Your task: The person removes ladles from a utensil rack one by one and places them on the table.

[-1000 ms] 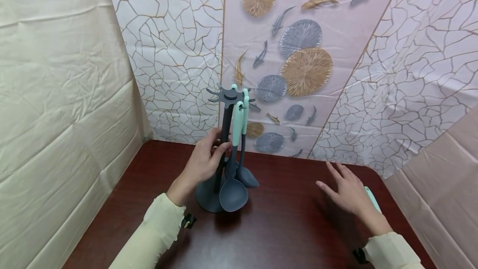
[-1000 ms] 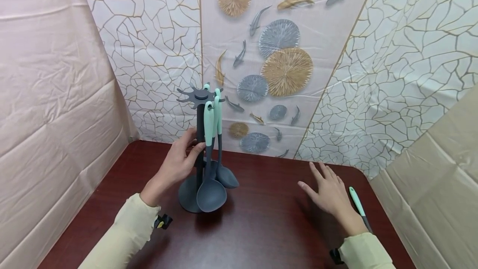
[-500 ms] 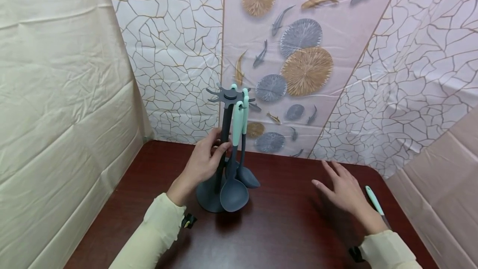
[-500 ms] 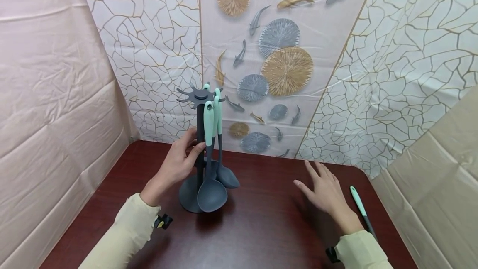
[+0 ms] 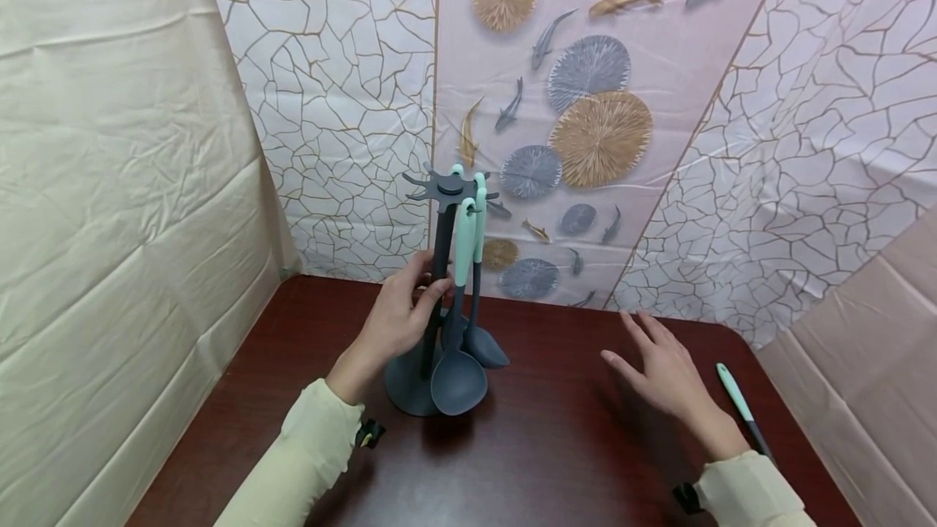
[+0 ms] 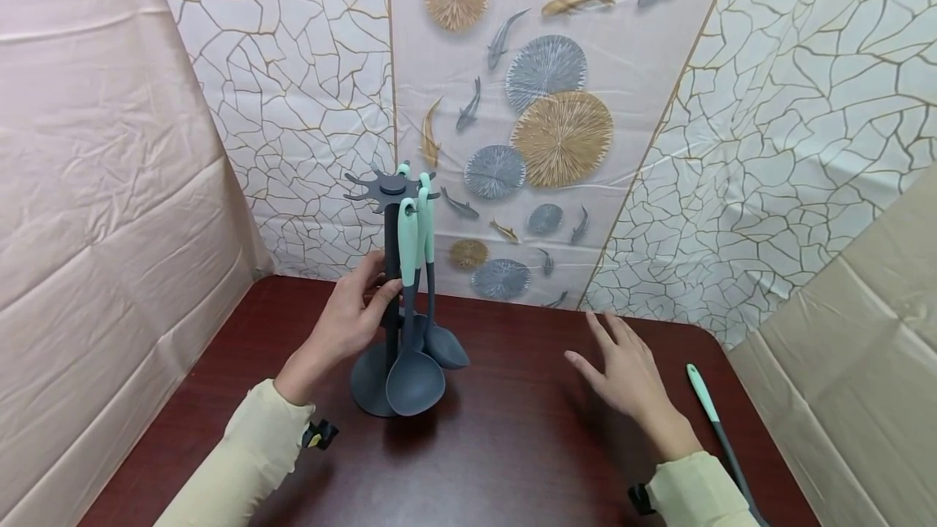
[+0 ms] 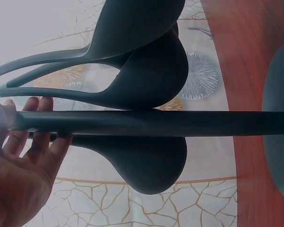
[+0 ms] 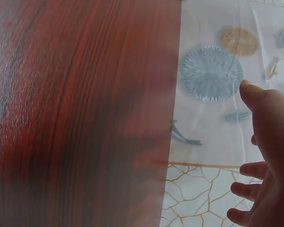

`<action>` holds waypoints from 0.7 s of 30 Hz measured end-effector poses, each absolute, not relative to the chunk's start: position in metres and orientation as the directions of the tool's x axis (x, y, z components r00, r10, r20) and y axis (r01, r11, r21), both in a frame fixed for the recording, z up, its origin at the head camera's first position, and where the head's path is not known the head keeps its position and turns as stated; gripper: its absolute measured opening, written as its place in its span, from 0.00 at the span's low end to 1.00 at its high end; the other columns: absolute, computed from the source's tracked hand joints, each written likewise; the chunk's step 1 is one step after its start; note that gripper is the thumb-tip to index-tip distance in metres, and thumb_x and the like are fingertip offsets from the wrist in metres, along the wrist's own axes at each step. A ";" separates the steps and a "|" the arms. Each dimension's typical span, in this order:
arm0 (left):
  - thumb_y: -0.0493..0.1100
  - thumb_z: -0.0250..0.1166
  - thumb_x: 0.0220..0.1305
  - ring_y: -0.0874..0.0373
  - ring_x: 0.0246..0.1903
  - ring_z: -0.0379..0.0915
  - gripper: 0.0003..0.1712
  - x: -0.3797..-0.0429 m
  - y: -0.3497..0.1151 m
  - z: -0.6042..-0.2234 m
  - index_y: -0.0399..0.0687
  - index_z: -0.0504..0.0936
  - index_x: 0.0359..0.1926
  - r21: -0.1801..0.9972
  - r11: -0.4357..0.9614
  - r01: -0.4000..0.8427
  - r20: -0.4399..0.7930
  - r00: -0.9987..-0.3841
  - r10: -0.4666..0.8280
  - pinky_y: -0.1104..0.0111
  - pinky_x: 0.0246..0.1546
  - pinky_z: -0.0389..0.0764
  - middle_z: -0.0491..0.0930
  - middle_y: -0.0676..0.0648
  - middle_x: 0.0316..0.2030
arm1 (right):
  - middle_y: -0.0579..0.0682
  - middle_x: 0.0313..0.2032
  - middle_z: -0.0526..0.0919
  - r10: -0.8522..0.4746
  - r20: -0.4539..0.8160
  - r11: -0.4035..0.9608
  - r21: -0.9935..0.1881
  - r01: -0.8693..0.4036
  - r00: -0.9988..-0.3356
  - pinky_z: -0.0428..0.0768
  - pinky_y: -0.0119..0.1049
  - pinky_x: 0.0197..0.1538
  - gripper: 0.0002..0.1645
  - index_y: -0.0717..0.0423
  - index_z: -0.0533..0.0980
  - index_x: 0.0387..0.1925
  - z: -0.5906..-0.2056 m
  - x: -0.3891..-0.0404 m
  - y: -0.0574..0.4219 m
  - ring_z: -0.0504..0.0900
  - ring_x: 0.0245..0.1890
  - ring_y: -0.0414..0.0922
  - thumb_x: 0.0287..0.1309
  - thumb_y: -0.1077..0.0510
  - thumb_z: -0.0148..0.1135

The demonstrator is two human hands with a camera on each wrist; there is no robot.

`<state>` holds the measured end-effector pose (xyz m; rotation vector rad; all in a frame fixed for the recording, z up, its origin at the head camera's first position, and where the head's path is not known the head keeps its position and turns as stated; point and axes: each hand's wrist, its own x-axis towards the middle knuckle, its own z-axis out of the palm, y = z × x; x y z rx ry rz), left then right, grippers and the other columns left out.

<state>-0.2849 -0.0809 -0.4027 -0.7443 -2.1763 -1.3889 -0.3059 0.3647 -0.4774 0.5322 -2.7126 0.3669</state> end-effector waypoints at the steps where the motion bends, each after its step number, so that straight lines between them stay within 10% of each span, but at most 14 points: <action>1: 0.44 0.59 0.82 0.55 0.48 0.86 0.17 -0.285 -0.081 -0.403 0.48 0.75 0.66 0.673 0.348 0.653 0.628 -0.753 0.199 0.57 0.49 0.88 0.86 0.46 0.47 | 0.72 0.76 0.62 -0.315 0.390 0.894 -0.183 -0.409 -0.865 0.65 0.76 0.65 0.51 0.56 0.61 0.81 -0.477 -0.306 0.364 0.63 0.72 0.74 0.69 0.36 0.68; 21: 0.44 0.59 0.82 0.47 0.47 0.87 0.16 -0.285 -0.080 -0.403 0.48 0.74 0.65 0.677 0.338 0.654 0.626 -0.753 0.202 0.55 0.48 0.88 0.86 0.45 0.47 | 0.70 0.76 0.63 -0.302 0.431 0.864 -0.253 -0.435 -0.850 0.66 0.77 0.62 0.48 0.53 0.61 0.82 -0.477 -0.302 0.342 0.64 0.72 0.74 0.71 0.40 0.67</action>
